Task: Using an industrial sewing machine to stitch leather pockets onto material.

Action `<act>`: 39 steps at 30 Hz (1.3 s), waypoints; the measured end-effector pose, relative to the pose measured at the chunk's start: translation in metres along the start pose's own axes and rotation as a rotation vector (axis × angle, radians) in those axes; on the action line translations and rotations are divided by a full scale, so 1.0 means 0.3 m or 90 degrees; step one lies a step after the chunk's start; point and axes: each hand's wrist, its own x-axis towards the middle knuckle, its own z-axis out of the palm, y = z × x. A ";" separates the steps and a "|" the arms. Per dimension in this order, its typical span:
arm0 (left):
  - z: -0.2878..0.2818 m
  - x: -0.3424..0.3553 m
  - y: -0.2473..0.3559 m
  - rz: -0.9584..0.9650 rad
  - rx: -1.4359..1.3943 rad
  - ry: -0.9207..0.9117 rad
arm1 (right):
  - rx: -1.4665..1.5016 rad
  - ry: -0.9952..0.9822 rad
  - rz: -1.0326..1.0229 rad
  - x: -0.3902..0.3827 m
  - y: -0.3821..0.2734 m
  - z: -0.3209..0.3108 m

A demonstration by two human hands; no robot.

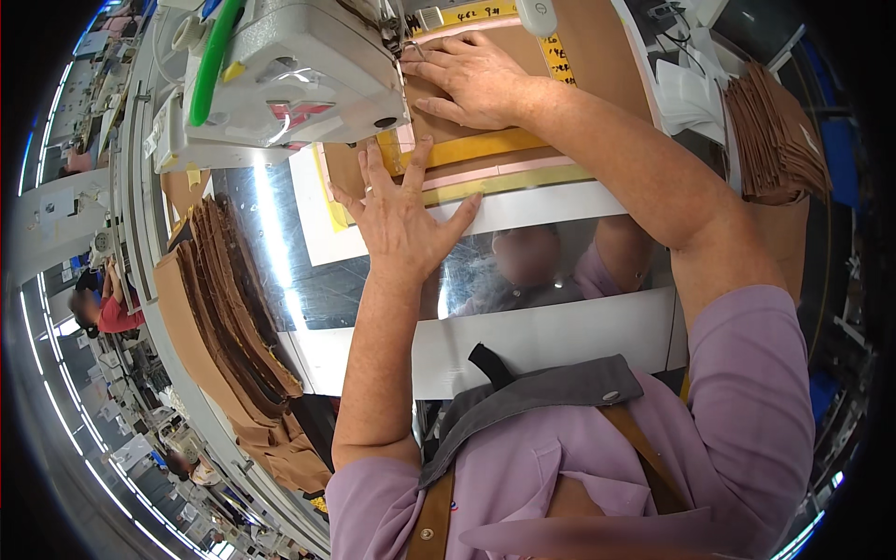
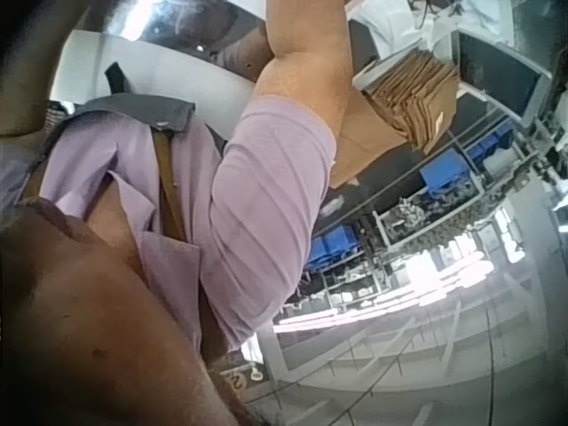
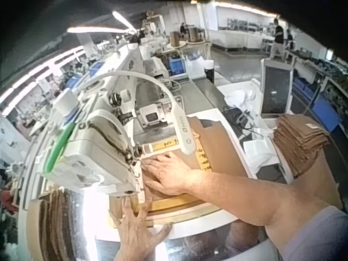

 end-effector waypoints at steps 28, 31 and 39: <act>-0.073 -0.174 0.049 0.146 -0.047 -0.032 | 0.127 0.059 -0.043 -0.186 -0.141 -0.044; -0.094 -0.185 0.060 0.173 -0.014 -0.027 | 0.089 0.050 -0.040 -0.205 -0.166 -0.059; -0.112 -0.102 0.044 0.201 -0.135 -0.026 | 0.100 0.078 -0.045 -0.242 -0.193 -0.050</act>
